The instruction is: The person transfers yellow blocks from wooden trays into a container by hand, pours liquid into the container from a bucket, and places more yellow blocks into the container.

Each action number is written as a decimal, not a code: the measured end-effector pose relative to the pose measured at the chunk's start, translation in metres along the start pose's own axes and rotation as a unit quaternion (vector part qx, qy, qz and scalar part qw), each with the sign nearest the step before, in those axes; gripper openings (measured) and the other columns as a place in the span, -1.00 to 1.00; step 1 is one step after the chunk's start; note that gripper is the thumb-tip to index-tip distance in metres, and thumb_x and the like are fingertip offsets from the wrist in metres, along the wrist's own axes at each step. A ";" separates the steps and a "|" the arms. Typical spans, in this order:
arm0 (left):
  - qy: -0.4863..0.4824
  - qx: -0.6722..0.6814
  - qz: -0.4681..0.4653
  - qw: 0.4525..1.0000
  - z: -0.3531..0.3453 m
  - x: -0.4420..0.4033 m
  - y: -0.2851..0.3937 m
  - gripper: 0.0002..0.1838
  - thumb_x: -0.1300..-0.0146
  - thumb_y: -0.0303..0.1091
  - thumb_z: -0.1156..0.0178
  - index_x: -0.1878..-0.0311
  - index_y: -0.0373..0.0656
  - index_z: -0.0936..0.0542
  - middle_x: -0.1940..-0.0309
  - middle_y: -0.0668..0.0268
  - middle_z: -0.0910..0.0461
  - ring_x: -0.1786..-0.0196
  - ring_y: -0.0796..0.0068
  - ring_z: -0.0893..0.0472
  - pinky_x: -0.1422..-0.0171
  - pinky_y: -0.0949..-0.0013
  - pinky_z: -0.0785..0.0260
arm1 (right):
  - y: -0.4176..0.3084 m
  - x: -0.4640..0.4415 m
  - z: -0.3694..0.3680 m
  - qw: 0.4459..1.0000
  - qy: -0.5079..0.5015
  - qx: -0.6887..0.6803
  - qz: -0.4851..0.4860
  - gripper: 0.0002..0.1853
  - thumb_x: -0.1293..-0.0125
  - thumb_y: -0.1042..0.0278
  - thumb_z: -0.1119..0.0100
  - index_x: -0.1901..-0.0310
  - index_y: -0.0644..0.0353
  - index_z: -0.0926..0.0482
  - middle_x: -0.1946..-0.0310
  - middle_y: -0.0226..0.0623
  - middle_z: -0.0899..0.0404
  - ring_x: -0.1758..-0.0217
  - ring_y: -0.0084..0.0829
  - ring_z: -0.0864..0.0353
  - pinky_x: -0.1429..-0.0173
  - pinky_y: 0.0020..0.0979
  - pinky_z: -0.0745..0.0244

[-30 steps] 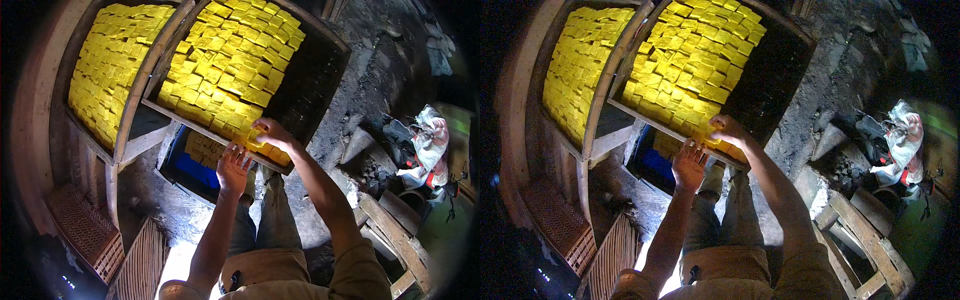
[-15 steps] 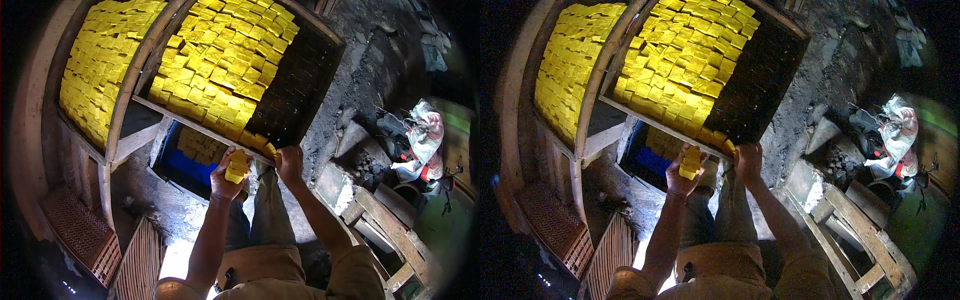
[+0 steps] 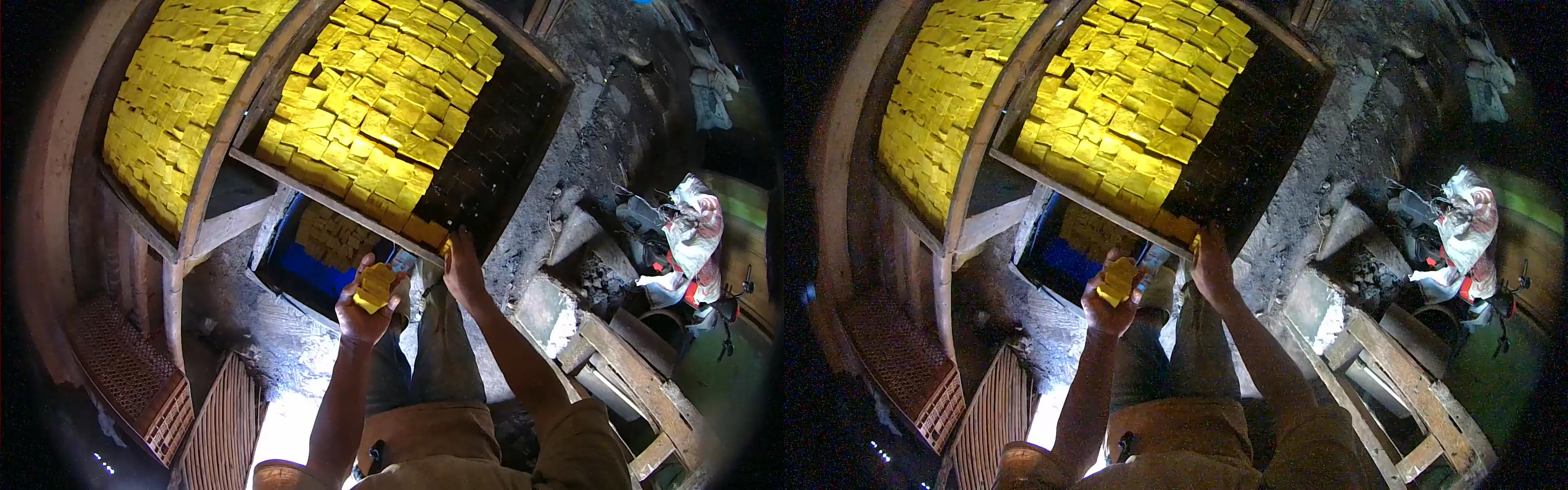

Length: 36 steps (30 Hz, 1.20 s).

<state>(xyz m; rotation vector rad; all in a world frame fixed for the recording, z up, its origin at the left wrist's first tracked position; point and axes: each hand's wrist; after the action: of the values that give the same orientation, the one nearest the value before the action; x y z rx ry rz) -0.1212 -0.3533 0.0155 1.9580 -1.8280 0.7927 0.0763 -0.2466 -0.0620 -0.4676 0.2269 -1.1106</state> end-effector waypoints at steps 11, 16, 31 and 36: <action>-0.072 0.027 -0.021 0.997 0.010 0.006 0.016 -0.51 -0.21 -0.23 -0.21 -0.23 0.00 -0.45 -0.09 0.00 -0.53 -0.18 -0.13 -0.53 -0.07 -0.02 -0.60 | 0.033 -0.057 0.035 0.950 -0.172 -0.255 -0.056 -0.59 -0.02 0.44 -0.38 0.04 0.19 -0.53 0.17 -0.17 -0.64 0.05 -0.24 -0.67 -0.05 -0.31 -0.56; -0.054 0.025 -0.022 0.998 0.005 0.012 0.014 -0.52 -0.20 -0.23 -0.21 -0.21 -0.01 -0.47 -0.09 0.01 -0.53 -0.13 -0.11 -0.55 -0.06 -0.02 -0.59 | -0.004 -0.058 0.013 0.988 -0.129 -0.073 -0.047 -0.54 -0.05 0.47 -0.26 -0.06 0.29 -0.50 -0.10 0.15 -0.46 -0.13 0.02 -0.51 -0.20 -0.16 -0.48; -0.051 0.026 -0.027 0.998 0.004 0.005 0.017 -0.49 -0.19 -0.20 -0.16 -0.24 0.01 -0.44 -0.08 0.08 -0.52 -0.13 -0.01 -0.52 0.00 0.03 -0.60 | 0.008 -0.080 0.015 0.905 -0.299 -0.285 -0.106 -0.52 0.08 0.46 -0.38 0.03 0.14 -0.50 0.18 -0.28 -0.58 0.10 -0.33 -0.61 -0.03 -0.33 -0.52; -0.083 0.045 -0.033 0.995 0.010 0.009 0.021 -0.44 -0.19 -0.18 -0.18 -0.29 -0.02 -0.45 -0.13 0.04 -0.53 -0.11 -0.08 -0.57 -0.05 -0.06 -0.57 | 0.007 -0.084 0.024 0.857 -0.213 -0.425 -0.199 -0.49 0.03 0.65 -0.21 -0.06 0.22 -0.48 0.10 -0.24 -0.58 0.04 -0.42 -0.60 -0.07 -0.38 -0.55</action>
<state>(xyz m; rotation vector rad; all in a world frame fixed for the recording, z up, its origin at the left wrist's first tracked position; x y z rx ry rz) -0.1400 -0.3691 0.0103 2.1890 -1.8383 0.7231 0.0559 -0.1627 -0.0485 -1.5963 0.2267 -1.2364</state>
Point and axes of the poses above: each hand's wrist, its own x-axis away from the middle knuckle, its own z-axis out of the back of the hand, y = z × x
